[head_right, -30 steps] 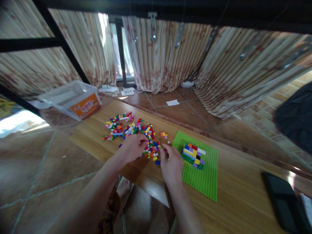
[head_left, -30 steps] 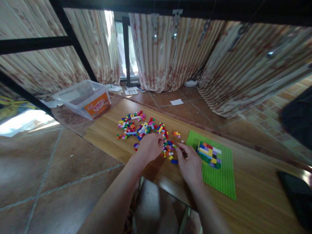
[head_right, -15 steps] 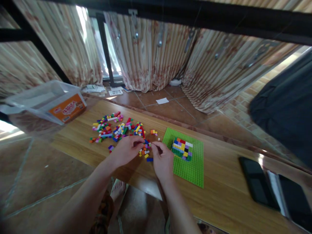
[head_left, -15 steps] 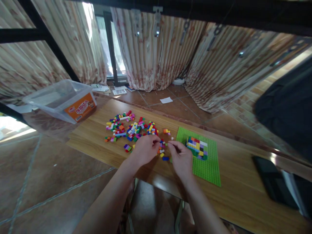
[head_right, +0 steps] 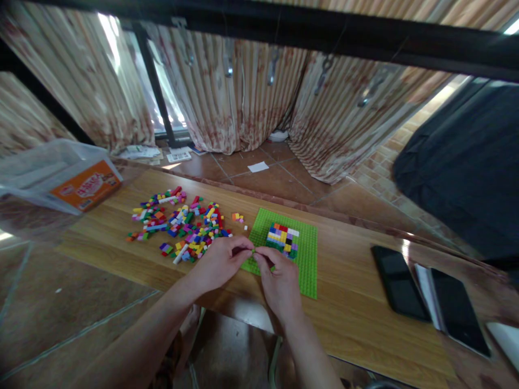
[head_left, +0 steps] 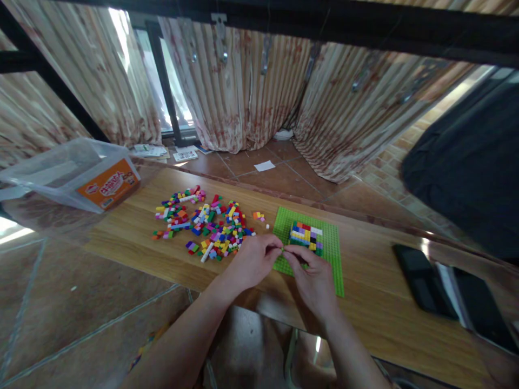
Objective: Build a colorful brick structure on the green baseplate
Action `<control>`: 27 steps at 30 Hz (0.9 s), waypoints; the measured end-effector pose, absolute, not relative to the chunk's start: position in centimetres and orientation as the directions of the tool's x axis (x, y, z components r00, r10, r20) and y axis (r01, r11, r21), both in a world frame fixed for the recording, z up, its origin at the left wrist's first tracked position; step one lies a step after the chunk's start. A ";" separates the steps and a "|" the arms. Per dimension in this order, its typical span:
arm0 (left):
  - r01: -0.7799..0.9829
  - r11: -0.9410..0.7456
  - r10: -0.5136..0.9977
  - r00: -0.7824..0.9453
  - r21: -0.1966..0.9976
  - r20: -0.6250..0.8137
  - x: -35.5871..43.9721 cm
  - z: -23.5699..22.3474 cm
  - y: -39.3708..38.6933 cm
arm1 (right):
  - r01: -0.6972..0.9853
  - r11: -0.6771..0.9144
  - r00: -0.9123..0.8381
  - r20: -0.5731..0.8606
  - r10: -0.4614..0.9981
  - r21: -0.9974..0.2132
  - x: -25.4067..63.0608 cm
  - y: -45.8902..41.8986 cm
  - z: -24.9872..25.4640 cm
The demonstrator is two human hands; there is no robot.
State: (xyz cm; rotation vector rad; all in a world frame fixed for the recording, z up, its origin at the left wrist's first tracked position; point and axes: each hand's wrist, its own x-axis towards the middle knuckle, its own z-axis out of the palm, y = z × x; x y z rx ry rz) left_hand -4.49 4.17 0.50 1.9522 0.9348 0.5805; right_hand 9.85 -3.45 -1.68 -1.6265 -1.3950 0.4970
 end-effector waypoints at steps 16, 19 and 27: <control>0.378 -0.329 0.726 0.687 0.865 -0.024 0.3 -1.7 0.9 | 0.791 0.006 0.330 0.435 0.838 -0.612 17.4 -4.3 -3.0; 0.411 -0.371 0.697 0.716 0.833 -0.043 0.5 -1.6 0.9 | 0.813 0.008 0.308 0.442 0.843 -0.582 17.4 -4.0 -3.5; 0.520 -0.488 0.664 0.742 0.700 -0.088 1.1 -1.5 0.6 | 0.721 -0.074 0.444 0.377 0.813 -0.689 17.0 -3.8 -4.0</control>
